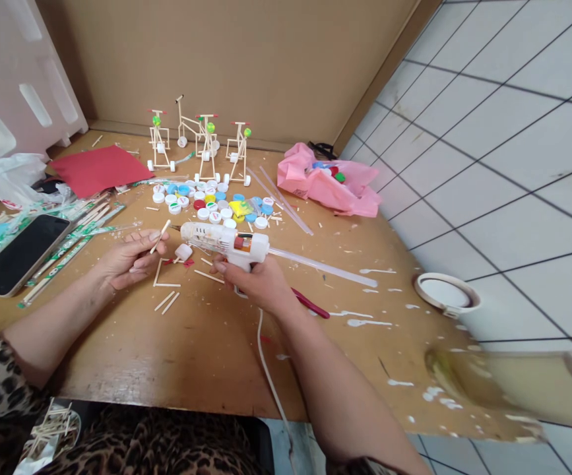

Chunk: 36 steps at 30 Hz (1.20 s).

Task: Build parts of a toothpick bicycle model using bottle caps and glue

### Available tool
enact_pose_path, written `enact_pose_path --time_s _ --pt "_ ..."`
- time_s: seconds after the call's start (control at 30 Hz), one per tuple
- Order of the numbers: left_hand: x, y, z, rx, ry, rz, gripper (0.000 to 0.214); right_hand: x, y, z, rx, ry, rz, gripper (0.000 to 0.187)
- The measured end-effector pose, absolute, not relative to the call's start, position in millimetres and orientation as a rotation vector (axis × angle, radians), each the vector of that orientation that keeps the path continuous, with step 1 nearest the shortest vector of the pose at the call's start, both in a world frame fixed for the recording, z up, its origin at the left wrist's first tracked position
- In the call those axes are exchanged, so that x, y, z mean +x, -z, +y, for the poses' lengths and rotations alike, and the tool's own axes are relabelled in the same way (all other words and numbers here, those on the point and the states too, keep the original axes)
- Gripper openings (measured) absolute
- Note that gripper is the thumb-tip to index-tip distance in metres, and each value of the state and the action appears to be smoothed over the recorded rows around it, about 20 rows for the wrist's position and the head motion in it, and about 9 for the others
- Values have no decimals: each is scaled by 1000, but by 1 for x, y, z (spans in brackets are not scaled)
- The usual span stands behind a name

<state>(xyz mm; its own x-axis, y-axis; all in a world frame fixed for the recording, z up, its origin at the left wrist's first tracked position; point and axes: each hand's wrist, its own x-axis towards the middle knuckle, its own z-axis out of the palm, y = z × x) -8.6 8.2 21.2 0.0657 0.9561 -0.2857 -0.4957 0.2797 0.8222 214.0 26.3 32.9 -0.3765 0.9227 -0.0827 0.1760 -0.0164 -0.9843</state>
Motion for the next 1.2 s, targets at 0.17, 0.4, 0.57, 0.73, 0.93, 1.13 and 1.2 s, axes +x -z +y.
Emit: enact_pose_path --time_s 0.17,0.4,0.57,0.73,0.93,1.13,1.2 --pt "-8 -17 9 686 -1242 962 22 214 -33 26 -1166 -1426 -1610 30" --pt "-5 -12 9 810 -1265 997 34 211 -35 26 -1230 -1456 -1580 35" --pt "-3 -13 9 832 -1314 1084 38 211 -35 26 -1274 -1424 -1564 35" --pt "-1 -19 7 846 -1324 1166 40 211 -35 25 -1272 -1428 -1597 35" --pt "-1 -18 8 868 -1358 1215 38 210 -37 25 -1268 -1422 -1609 35" --pt "-2 -15 8 887 -1374 1206 34 213 -34 26 -1258 -1425 -1548 33" --pt "-2 -15 8 907 -1357 1190 34 213 -34 26 -1241 -1439 -1526 33"
